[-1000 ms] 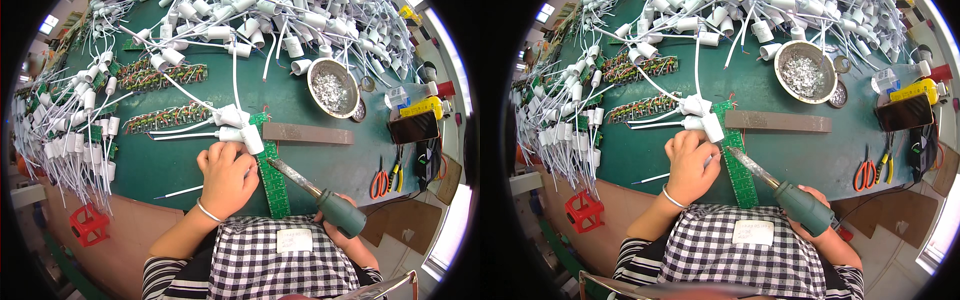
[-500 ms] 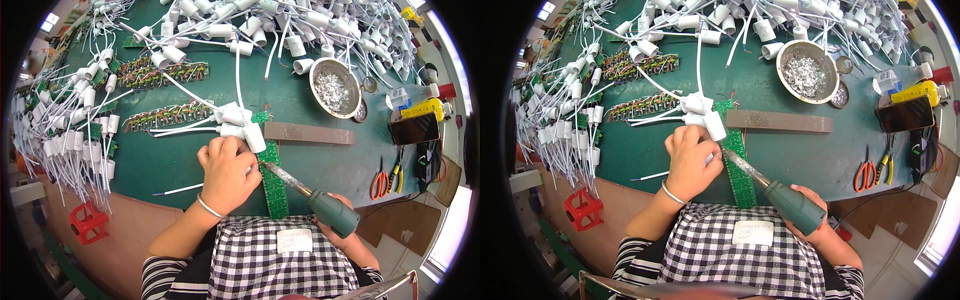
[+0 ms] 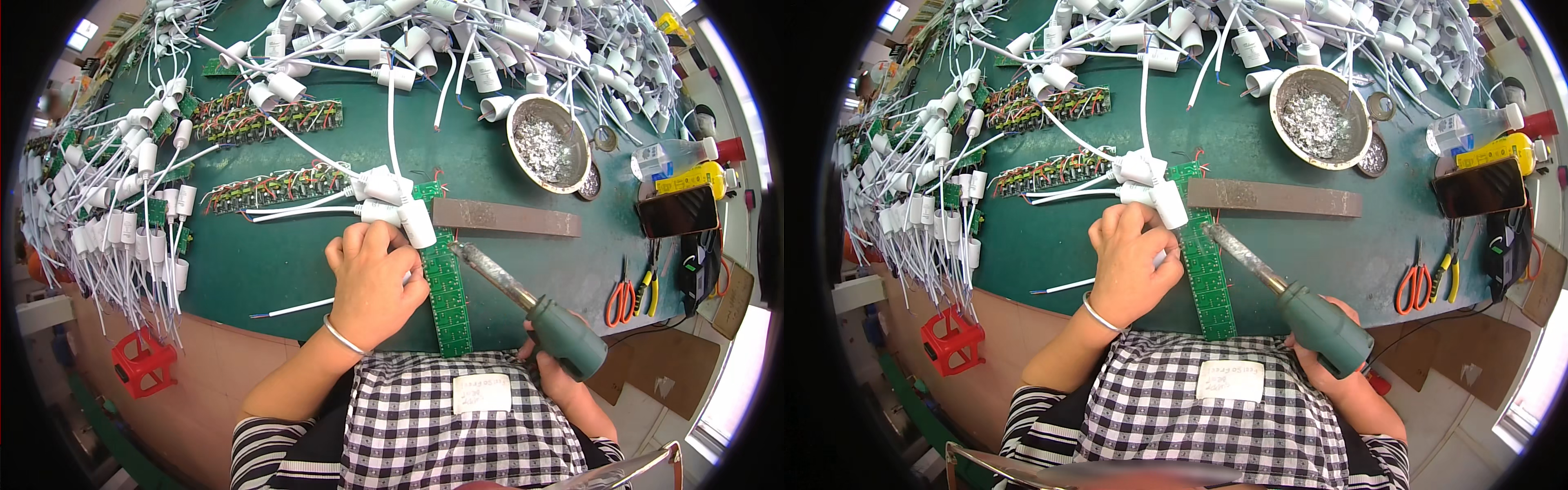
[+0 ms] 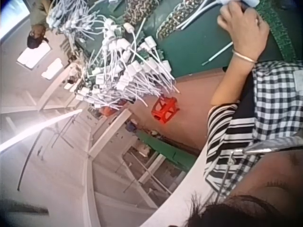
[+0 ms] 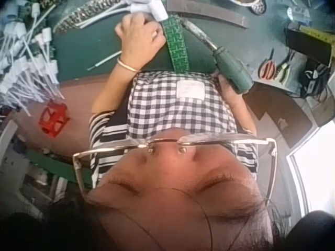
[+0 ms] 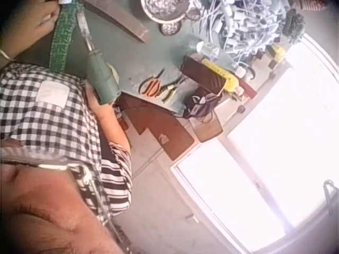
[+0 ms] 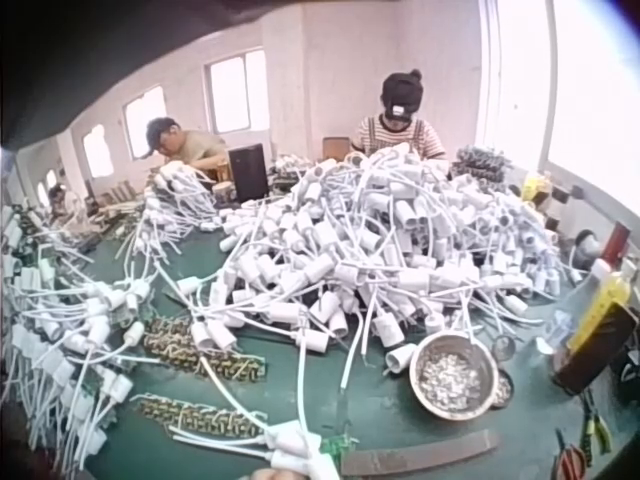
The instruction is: The person solders wires and light bulb sockets onto green circuit boards using a soldering iron and solder.
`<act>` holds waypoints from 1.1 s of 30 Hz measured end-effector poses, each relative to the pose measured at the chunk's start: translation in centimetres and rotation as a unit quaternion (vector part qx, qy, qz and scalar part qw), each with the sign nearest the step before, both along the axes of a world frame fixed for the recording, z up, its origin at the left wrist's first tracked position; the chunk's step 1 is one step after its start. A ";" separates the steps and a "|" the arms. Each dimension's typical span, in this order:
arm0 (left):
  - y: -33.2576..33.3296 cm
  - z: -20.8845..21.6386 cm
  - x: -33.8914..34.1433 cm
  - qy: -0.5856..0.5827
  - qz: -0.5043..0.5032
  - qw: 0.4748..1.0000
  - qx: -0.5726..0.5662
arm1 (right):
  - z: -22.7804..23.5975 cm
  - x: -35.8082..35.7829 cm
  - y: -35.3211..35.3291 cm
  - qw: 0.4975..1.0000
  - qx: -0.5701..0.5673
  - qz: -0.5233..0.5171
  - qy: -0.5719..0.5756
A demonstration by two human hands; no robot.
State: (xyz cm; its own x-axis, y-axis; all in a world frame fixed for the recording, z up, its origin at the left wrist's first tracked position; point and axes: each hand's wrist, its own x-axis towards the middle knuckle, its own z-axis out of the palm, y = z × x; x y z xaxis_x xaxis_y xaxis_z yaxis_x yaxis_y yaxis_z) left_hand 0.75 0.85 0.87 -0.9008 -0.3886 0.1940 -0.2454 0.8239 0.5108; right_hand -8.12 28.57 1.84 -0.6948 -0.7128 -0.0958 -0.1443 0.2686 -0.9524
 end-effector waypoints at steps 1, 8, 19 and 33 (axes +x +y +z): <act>0.0 0.0 0.0 0.001 -0.001 1.000 -0.001 | 0.1 -0.1 0.1 1.000 0.000 -0.001 0.000; 0.0 0.0 0.0 -0.011 0.001 1.000 0.003 | 0.6 -0.3 -0.3 0.996 0.030 0.064 0.060; 0.1 -0.1 0.1 0.000 0.005 1.000 0.002 | -0.3 -0.1 -0.3 0.966 0.088 0.111 0.216; 0.1 -0.1 0.1 0.006 0.003 1.000 -0.006 | 1.6 -5.3 -0.5 0.933 -0.107 -0.283 0.196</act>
State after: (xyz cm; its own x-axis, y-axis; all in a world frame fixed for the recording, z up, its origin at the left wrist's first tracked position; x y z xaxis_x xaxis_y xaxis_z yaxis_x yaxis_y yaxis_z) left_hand 0.85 0.96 0.73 -0.8964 -0.3908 0.2092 -0.2441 0.8291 0.5031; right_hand -13.40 28.04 3.43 -0.9175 -0.1944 0.3470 -0.3853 0.2181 -0.8966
